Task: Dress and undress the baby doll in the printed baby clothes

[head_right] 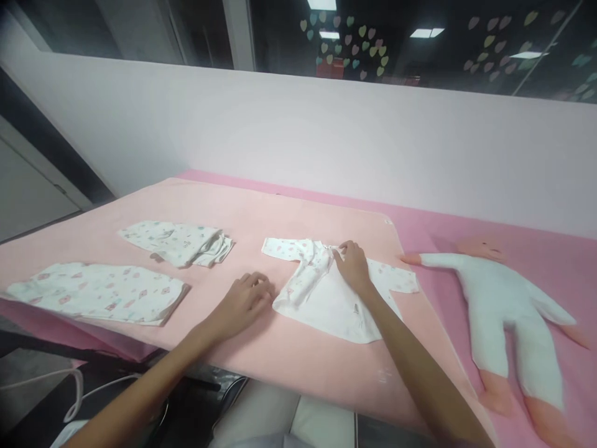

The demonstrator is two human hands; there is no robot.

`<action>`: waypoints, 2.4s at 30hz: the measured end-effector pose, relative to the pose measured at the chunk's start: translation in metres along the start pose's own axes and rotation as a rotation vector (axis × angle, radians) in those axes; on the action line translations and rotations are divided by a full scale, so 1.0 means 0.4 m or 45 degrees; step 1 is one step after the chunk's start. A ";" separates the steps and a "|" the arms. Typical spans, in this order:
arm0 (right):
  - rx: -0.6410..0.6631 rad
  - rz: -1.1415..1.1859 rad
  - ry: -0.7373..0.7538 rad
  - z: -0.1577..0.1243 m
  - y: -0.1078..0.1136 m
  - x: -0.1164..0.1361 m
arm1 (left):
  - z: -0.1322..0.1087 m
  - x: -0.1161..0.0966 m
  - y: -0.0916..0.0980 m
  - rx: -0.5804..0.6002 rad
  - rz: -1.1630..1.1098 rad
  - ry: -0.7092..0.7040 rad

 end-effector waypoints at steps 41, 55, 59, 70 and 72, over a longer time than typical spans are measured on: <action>0.147 -0.117 0.347 -0.226 -0.018 0.033 | 0.345 0.106 -0.218 0.089 -0.061 -0.353; -0.203 -0.181 0.198 -0.036 0.145 -0.242 | 0.626 0.082 -0.319 0.233 -0.096 -0.137; -0.238 -0.257 0.182 -0.008 0.139 -0.337 | 0.618 0.057 -0.316 0.060 -0.045 -0.162; 0.290 -0.361 0.370 -0.085 0.000 -0.211 | 0.348 0.022 -0.320 0.301 0.071 -0.385; 0.319 -0.386 0.350 -0.087 -0.006 -0.213 | 0.306 0.013 -0.308 0.313 0.079 -0.446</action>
Point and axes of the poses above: each hand's wrist, its own z-axis towards the middle knuckle, its own y-axis out of the back of the hand, x = y × z, the point moved 8 cm from there along z, towards the middle knuckle, and after that the axes turned 7 degrees about -x, right-handed, at the moved point
